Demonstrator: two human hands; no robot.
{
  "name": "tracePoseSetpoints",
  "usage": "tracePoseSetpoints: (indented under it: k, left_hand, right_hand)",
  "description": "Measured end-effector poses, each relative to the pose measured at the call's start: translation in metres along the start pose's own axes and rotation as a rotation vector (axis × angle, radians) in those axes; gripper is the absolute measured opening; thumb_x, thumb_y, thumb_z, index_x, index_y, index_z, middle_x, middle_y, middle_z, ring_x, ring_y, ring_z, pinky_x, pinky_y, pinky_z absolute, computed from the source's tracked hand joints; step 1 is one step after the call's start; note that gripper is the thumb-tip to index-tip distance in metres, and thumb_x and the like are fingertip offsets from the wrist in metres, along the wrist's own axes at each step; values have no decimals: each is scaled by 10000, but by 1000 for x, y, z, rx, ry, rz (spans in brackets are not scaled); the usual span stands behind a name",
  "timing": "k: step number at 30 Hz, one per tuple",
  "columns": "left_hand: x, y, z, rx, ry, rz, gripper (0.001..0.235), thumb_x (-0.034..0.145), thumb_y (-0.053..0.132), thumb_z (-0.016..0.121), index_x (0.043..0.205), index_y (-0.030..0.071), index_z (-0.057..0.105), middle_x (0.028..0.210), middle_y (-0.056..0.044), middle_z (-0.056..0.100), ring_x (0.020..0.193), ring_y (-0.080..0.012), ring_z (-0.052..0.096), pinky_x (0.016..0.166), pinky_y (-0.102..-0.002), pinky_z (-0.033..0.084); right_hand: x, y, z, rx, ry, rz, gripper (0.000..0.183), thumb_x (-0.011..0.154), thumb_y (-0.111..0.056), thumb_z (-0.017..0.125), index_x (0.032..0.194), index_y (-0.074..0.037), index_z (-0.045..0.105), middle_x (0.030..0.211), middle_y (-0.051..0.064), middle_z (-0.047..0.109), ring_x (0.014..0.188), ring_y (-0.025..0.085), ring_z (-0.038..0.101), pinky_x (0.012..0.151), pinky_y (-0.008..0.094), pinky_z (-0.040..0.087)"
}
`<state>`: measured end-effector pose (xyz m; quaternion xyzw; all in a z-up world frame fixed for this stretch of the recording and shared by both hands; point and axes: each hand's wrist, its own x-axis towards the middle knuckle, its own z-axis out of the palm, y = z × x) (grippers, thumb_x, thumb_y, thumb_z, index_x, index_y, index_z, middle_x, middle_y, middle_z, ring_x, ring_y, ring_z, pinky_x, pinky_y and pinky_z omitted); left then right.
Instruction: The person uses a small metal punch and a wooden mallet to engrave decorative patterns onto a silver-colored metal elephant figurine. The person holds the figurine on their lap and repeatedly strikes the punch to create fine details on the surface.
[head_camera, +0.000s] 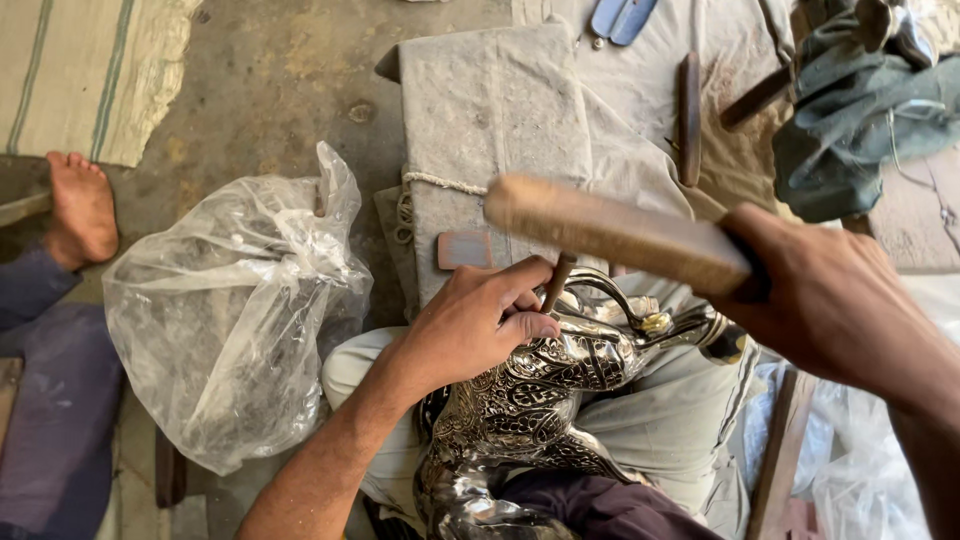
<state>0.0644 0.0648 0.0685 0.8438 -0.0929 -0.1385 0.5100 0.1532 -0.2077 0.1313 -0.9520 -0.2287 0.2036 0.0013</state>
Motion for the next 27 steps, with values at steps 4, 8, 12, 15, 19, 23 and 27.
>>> tracePoseSetpoints:
  k: [4,8,12,15,19,23,27]
  left_hand:
    - [0,1,-2,64,-29,-24,314,901,247,762,1150,87,658,848,-96,816,724,-197,801,657,-391,589]
    - [0,0,-3,74,-8,28,326,898,249,751,1160,91,638,863,-94,808,781,-190,806,655,-387,599]
    - [-1,-1,-3,34,-29,23,331,900,250,731,1177,100,632,857,-92,808,771,-197,806,657,-392,600]
    - [-1,-3,-4,63,-34,46,321,906,275,742,1146,93,632,858,-93,809,775,-200,807,657,-401,593]
    - [-1,-3,-5,83,-46,54,351,886,286,742,1166,100,638,843,-89,807,767,-201,803,657,-406,589]
    - [-2,-2,-7,101,-28,99,337,879,276,764,1135,87,654,855,-93,804,788,-205,800,657,-407,585]
    - [-1,-2,-9,70,-58,82,354,878,251,760,1178,96,653,857,-91,798,776,-207,792,663,-400,583]
  right_hand:
    - [-4,-3,10,432,119,-6,469,888,-285,753,1255,-71,554,986,68,638,592,164,650,517,327,583]
    - [-7,1,21,461,80,110,498,911,-299,769,1304,-91,545,954,92,676,593,189,653,526,333,587]
    - [-9,2,21,47,-113,97,453,895,-350,783,1249,-160,574,944,26,712,652,174,642,597,331,612]
    - [-12,0,27,702,87,185,496,882,-286,753,1300,-128,538,894,123,701,554,200,667,523,369,586]
    - [-16,7,35,246,101,6,403,843,-331,783,1095,-87,585,901,76,701,635,210,638,565,376,579]
    - [-26,16,45,363,64,119,353,910,-322,733,1107,-62,599,909,128,703,658,239,684,599,388,597]
    - [-30,16,51,402,240,17,494,806,-338,792,1155,-48,596,925,183,743,667,256,724,597,422,598]
